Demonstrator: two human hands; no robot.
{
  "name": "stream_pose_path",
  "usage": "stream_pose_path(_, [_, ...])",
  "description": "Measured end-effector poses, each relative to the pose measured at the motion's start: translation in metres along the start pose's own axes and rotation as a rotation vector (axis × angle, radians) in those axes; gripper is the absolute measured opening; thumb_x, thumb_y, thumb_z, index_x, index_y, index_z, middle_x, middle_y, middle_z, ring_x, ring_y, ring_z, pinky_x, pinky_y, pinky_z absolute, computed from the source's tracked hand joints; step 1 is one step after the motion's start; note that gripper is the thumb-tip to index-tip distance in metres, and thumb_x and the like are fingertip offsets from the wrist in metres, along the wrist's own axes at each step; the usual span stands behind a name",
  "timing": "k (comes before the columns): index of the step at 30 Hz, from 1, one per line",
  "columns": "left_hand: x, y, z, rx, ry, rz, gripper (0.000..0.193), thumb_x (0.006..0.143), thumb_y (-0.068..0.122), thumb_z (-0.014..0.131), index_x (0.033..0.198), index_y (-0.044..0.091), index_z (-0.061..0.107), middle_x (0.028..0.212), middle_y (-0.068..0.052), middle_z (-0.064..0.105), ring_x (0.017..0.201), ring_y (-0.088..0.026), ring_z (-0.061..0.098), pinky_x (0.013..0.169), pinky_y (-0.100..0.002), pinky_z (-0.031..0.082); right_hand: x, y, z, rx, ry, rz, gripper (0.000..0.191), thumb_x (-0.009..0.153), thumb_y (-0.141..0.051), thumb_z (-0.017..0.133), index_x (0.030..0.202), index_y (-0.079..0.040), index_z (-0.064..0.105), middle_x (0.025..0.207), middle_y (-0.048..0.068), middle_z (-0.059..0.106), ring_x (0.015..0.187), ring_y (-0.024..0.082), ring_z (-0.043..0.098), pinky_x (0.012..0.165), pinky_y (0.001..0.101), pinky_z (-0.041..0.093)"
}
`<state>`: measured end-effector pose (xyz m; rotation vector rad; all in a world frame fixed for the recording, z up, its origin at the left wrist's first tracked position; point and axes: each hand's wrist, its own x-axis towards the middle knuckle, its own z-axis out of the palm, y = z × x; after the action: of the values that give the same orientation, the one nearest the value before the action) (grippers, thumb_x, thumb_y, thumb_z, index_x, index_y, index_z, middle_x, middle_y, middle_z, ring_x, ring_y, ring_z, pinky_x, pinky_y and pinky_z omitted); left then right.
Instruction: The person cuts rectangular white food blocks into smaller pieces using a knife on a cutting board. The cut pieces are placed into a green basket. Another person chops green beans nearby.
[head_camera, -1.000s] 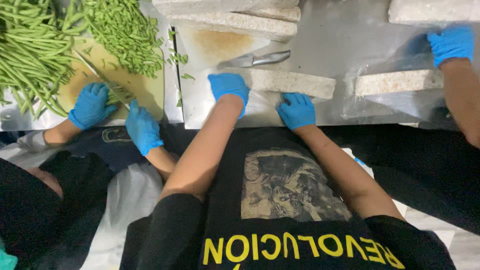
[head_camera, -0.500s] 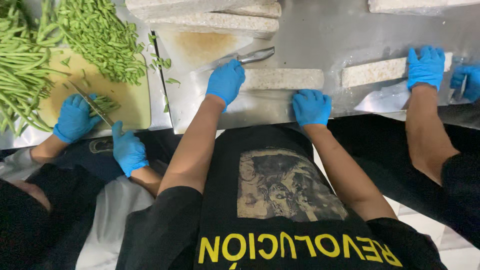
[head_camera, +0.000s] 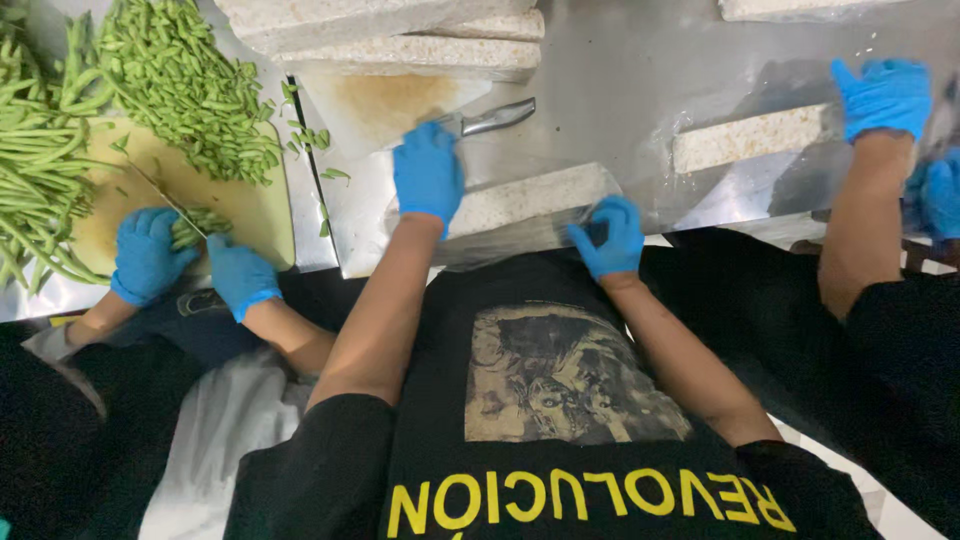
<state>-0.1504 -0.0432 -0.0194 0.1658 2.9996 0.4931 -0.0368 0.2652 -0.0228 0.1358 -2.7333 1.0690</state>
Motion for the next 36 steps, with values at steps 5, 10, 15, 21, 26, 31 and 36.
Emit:
stream_pose_path(5, [0.014, 0.09, 0.016, -0.157, 0.097, 0.523, 0.038, 0.079, 0.026, 0.07, 0.114, 0.01, 0.069, 0.126, -0.012, 0.062, 0.107, -0.034, 0.059, 0.086, -0.051, 0.045, 0.026, 0.014, 0.019, 0.339, 0.111, 0.635, 0.081, 0.079, -0.009, 0.085, 0.145, -0.005, 0.038, 0.13, 0.015, 0.052, 0.1, 0.022, 0.059, 0.087, 0.0354, 0.054])
stream_pose_path(10, [0.041, 0.152, 0.058, 0.02, -0.268, 0.688, 0.016, 0.089, 0.013, 0.064, 0.101, 0.015, 0.072, 0.113, -0.01, 0.065, 0.111, -0.03, 0.063, 0.085, -0.046, 0.052, 0.029, 0.028, 0.02, 0.152, 0.105, 0.522, 0.069, 0.089, -0.002, 0.078, 0.151, -0.005, 0.046, 0.129, 0.012, 0.059, 0.103, 0.019, 0.061, 0.088, 0.0331, 0.055])
stream_pose_path(15, [0.05, 0.154, 0.08, 0.033, -0.208, 0.699, 0.016, 0.086, 0.011, 0.064, 0.101, 0.013, 0.068, 0.108, -0.011, 0.066, 0.103, -0.03, 0.067, 0.08, -0.044, 0.055, 0.023, 0.028, 0.015, 0.249, 0.124, 0.451, 0.062, 0.088, -0.004, 0.072, 0.145, -0.003, 0.048, 0.134, 0.014, 0.057, 0.096, 0.02, 0.061, 0.082, 0.0324, 0.055])
stream_pose_path(21, [0.061, 0.156, 0.073, -0.296, -0.392, 0.451, 0.021, 0.088, 0.021, 0.065, 0.108, 0.014, 0.059, 0.103, -0.015, 0.069, 0.096, -0.037, 0.068, 0.077, -0.052, 0.053, 0.031, 0.025, 0.029, -0.069, 0.02, 0.553, 0.051, 0.084, -0.026, 0.089, 0.114, 0.002, 0.058, 0.109, 0.021, 0.064, 0.091, 0.029, 0.061, 0.082, 0.0423, 0.052])
stream_pose_path(26, [0.077, 0.149, 0.066, -0.434, -0.219, 0.264, 0.014, 0.097, 0.014, 0.057, 0.111, 0.014, 0.059, 0.108, -0.017, 0.068, 0.098, -0.042, 0.066, 0.081, -0.054, 0.052, 0.028, 0.036, 0.029, 0.017, 0.02, 0.642, 0.026, 0.092, -0.021, 0.079, 0.095, 0.0, 0.063, 0.092, 0.018, 0.067, 0.081, 0.027, 0.061, 0.079, 0.0404, 0.052])
stream_pose_path(31, [0.091, 0.133, 0.056, -0.459, -0.171, 0.184, 0.022, 0.09, 0.008, 0.055, 0.111, 0.014, 0.058, 0.111, -0.017, 0.067, 0.099, -0.042, 0.065, 0.081, -0.052, 0.053, 0.024, 0.054, 0.028, 0.407, 0.044, 0.817, 0.018, 0.092, -0.016, 0.078, 0.094, -0.002, 0.066, 0.085, 0.009, 0.068, 0.071, 0.015, 0.059, 0.068, 0.0332, 0.053])
stream_pose_path(36, [0.093, 0.124, 0.052, -0.489, -0.193, 0.19, 0.026, 0.089, 0.003, 0.054, 0.112, 0.015, 0.057, 0.11, -0.016, 0.066, 0.102, -0.04, 0.065, 0.085, -0.05, 0.052, 0.021, 0.065, 0.032, 0.982, 0.149, 1.042, 0.013, 0.097, -0.008, 0.065, 0.109, -0.004, 0.07, 0.087, 0.004, 0.066, 0.068, 0.012, 0.06, 0.07, 0.0336, 0.06])
